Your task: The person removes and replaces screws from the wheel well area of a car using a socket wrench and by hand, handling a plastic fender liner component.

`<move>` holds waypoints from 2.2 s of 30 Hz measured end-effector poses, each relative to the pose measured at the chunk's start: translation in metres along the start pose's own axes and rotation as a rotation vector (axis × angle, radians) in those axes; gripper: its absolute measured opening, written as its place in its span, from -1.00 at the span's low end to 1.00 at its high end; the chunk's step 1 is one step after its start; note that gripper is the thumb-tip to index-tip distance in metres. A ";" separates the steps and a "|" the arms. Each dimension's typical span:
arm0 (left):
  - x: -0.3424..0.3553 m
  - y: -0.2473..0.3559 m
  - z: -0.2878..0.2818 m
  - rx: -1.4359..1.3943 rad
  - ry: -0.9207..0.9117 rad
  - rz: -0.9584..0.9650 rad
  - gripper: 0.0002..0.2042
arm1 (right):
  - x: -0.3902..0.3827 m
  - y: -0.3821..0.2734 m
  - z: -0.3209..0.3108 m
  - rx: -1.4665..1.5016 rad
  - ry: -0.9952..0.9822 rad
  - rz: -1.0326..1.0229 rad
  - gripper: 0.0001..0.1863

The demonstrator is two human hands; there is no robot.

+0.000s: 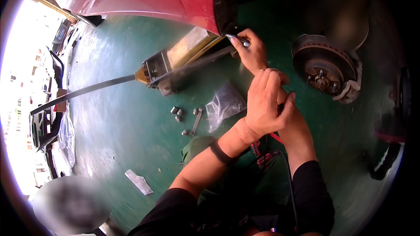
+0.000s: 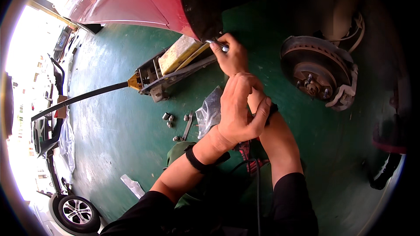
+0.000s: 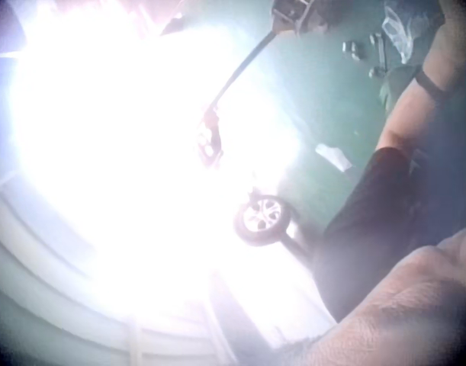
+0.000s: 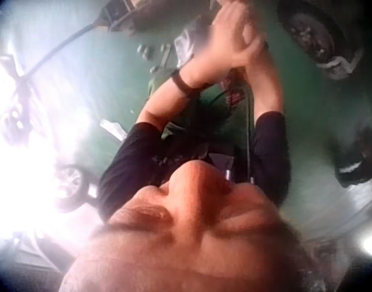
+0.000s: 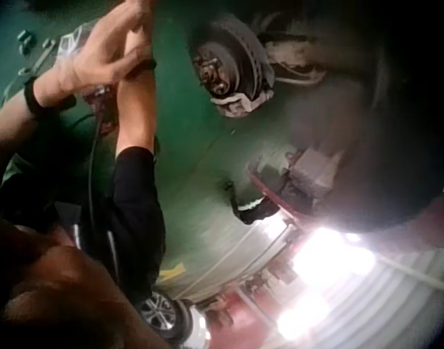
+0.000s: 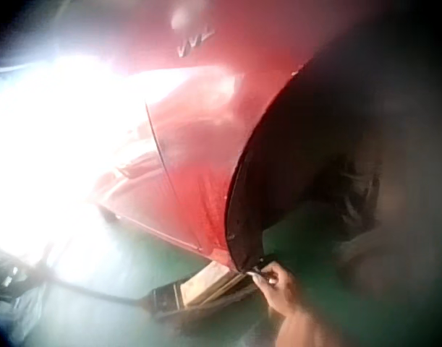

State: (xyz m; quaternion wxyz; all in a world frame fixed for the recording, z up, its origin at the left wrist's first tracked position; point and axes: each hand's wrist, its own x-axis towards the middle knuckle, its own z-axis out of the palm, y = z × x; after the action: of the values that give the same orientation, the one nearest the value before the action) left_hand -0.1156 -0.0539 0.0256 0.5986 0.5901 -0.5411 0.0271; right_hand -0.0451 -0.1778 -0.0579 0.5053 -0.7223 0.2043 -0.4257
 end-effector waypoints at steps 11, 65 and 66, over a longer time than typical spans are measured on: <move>0.002 0.001 -0.002 -0.037 0.052 -0.038 -0.72 | 0.007 -0.004 -0.002 0.392 -0.078 0.707 -0.69; 0.001 -0.050 -0.024 0.232 0.087 -0.189 -0.76 | 0.004 -0.021 -0.002 -0.587 -0.037 -0.312 -0.79; -0.001 -0.051 -0.025 0.232 0.086 -0.190 -0.76 | 0.004 -0.027 0.001 -0.452 -0.055 -0.130 -0.78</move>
State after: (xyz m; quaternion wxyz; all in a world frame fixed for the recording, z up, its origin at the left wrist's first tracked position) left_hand -0.0668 -0.0508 -0.0021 0.5487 0.7022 -0.4500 0.0579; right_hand -0.0450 -0.1694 -0.0322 0.3077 -0.8401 0.2334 -0.3809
